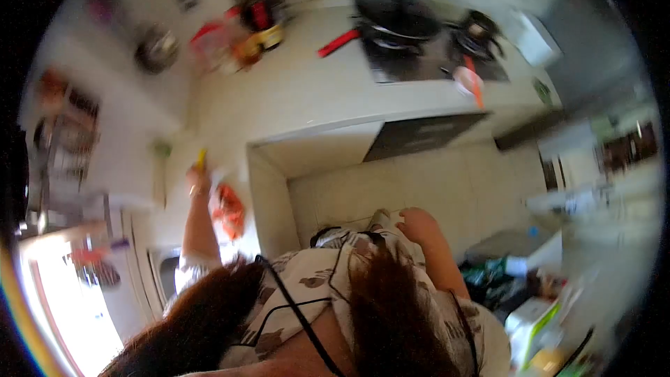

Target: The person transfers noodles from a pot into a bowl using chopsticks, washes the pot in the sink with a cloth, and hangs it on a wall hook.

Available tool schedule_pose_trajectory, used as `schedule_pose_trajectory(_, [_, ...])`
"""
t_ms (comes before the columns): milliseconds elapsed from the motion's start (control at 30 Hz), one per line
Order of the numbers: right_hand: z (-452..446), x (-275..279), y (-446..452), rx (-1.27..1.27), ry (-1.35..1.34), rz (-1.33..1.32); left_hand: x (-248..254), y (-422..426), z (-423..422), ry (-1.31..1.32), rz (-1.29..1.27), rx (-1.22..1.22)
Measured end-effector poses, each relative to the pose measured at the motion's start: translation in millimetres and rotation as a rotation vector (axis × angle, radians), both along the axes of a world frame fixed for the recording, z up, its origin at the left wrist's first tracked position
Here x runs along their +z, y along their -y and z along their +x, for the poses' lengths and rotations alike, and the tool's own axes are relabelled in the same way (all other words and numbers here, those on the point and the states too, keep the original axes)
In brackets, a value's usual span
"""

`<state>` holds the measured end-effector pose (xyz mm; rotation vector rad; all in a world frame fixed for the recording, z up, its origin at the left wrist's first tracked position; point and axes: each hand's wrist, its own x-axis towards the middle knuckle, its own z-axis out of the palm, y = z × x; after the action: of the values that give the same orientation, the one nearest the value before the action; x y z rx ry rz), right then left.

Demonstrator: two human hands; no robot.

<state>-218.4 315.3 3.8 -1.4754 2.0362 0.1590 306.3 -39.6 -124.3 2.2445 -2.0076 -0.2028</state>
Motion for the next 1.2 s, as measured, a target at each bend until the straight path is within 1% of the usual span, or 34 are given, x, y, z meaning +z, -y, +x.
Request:
schedule_pose_trajectory(33, [-3, -3, -5, -0.01, 0.003, 0.023, 20, -16, -4, -0.043, -0.032, 0.102])
schedule_pose_trajectory(67, [-7, -8, -9, -0.021, -0.011, 0.027, 22, -17, 0, 0.018, -0.021, 0.113])
schedule_pose_trajectory(100, [-8, -15, -11, -0.029, -0.02, 0.03, 3, -8, 17, 0.012, -0.039, 0.131])
schedule_pose_trajectory(133, [-10, -18, -13, -0.022, -0.032, 0.036, 44, -25, -8, 0.085, 0.011, 0.155])
schedule_pose_trajectory(167, [-14, -18, -13, -0.05, -0.027, 0.073, 44, -24, -6, 0.105, 0.117, 0.211])
schedule_pose_trajectory(233, [-19, -18, -12, -0.081, -0.017, 0.14, 64, -39, -30, 0.118, 0.038, 0.323])
schedule_pose_trajectory(333, [-37, -28, -16, -0.07, -0.007, 0.122, 83, -54, -71, 0.189, -0.063, 0.308])
schedule_pose_trajectory(433, [-61, -35, -17, -0.066, 0.013, 0.072, 79, -76, -126, 0.255, -0.185, 0.143])
schedule_pose_trajectory(467, [-70, -42, -17, -0.058, 0.012, 0.064, 80, -91, -148, 0.282, -0.206, 0.007])
schedule_pose_trajectory(500, [-79, -53, -17, -0.048, 0.012, 0.055, 82, -106, -175, 0.32, -0.133, -0.091])
schedule_pose_trajectory(533, [-91, -62, -18, -0.039, 0.009, 0.046, 72, -123, -192, 0.287, -0.177, -0.244])
schedule_pose_trajectory(567, [-101, -68, -18, -0.007, 0.016, -0.029, 73, -146, -221, 0.29, -0.127, -0.3])
schedule_pose_trajectory(600, [-111, -73, -18, 0.026, 0.026, -0.103, 56, -163, -236, 0.209, -0.234, -0.462])
schedule_pose_trajectory(633, [-122, -79, -20, 0.06, 0.034, -0.174, 54, -184, -268, 0.17, -0.131, -0.431])
schedule_pose_trajectory(667, [-135, -90, -22, 0.053, 0.065, -0.166, 36, -202, -285, 0.167, -0.103, -0.488])
schedule_pose_trajectory(700, [-148, -101, -19, 0.045, 0.097, -0.161, 29, -218, -307, 0.175, -0.094, -0.527])
schedule_pose_trajectory(733, [-164, -109, -20, 0.041, 0.126, -0.154, 28, -231, -325, 0.138, -0.016, -0.525])
schedule_pose_trajectory(800, [-197, -92, -31, 0.027, 0.106, -0.102, 31, -261, -362, 0.045, 0.146, -0.513])
schedule_pose_trajectory(833, [-215, -86, -34, 0.02, 0.098, -0.078, 19, -266, -371, 0.115, 0.231, -0.521])
schedule_pose_trajectory(900, [-257, -87, -51, -0.038, 0.092, -0.121, 5, -271, -387, 0.108, 0.487, -0.481])
schedule_pose_trajectory(933, [-275, -89, -59, -0.069, 0.094, -0.143, -11, -268, -387, 0.105, 0.616, -0.458])
schedule_pose_trajectory(1033, [-329, -80, -63, -0.127, 0.017, 0.112, -31, -269, -381, 0.057, 0.865, -0.35])
schedule_pose_trajectory(1133, [-367, -70, -65, -0.077, 0.009, -0.078, -36, -272, -374, -0.004, 0.963, -0.227])
schedule_pose_trajectory(1200, [-389, -78, -49, -0.12, 0.008, -0.165, -35, -275, -376, -0.052, 0.99, -0.153])
